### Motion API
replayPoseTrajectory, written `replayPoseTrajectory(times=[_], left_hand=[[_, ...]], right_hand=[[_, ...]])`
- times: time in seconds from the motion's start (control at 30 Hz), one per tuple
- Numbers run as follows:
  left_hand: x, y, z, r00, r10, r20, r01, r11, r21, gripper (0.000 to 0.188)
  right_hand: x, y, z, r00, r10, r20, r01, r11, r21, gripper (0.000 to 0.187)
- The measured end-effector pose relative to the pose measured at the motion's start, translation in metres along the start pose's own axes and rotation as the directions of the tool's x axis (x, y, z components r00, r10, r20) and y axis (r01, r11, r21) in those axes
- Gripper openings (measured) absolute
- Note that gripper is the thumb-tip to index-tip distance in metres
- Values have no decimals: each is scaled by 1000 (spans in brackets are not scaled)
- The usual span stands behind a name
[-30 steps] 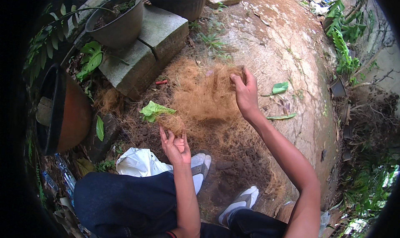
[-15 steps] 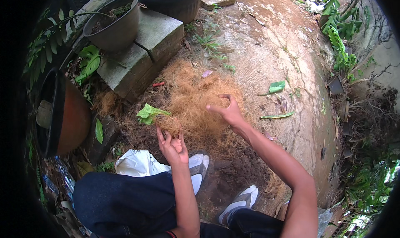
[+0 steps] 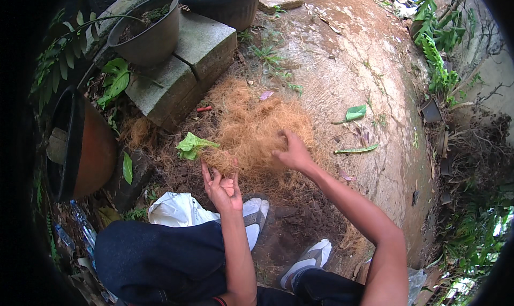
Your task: The person sits on the ground and repeatedly wraps a small green leaf with strands of coconut fiber. They pick up fiber, place it around the leaf, and adjust the wrapping by hand throughout the clip.
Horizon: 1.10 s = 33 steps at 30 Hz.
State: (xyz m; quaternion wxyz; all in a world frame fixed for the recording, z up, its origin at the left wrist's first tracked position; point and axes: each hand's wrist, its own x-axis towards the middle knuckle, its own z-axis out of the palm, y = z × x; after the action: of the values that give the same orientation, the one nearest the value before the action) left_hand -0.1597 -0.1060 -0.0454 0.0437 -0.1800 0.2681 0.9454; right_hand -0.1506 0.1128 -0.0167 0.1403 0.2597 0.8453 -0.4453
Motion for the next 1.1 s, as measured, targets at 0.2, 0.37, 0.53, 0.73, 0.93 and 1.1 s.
replayPoseTrajectory(times=[0.2,0.37,0.53,0.73,0.93,1.1], left_hand=[[-3,-10,-3,985,-99,140,111,991,-81,62],[-1,-36,-11,956,-190,223,189,982,26,61],[5,-60,-36,985,-160,65,155,985,83,54],[7,-53,-25,996,-77,-43,84,980,182,49],[9,-45,-26,997,24,-72,-10,983,184,47],[-1,-29,-16,999,32,-16,-27,966,258,47]], right_hand=[[-10,0,20,999,-3,45,0,997,71,69],[4,30,43,995,-96,-19,96,995,-2,72],[3,39,41,985,-170,-39,167,983,-73,61],[-18,15,16,995,-98,-35,95,992,-82,44],[-24,9,-25,962,-191,-197,188,982,-30,32],[-24,13,-46,764,-300,-571,369,929,5,28]])
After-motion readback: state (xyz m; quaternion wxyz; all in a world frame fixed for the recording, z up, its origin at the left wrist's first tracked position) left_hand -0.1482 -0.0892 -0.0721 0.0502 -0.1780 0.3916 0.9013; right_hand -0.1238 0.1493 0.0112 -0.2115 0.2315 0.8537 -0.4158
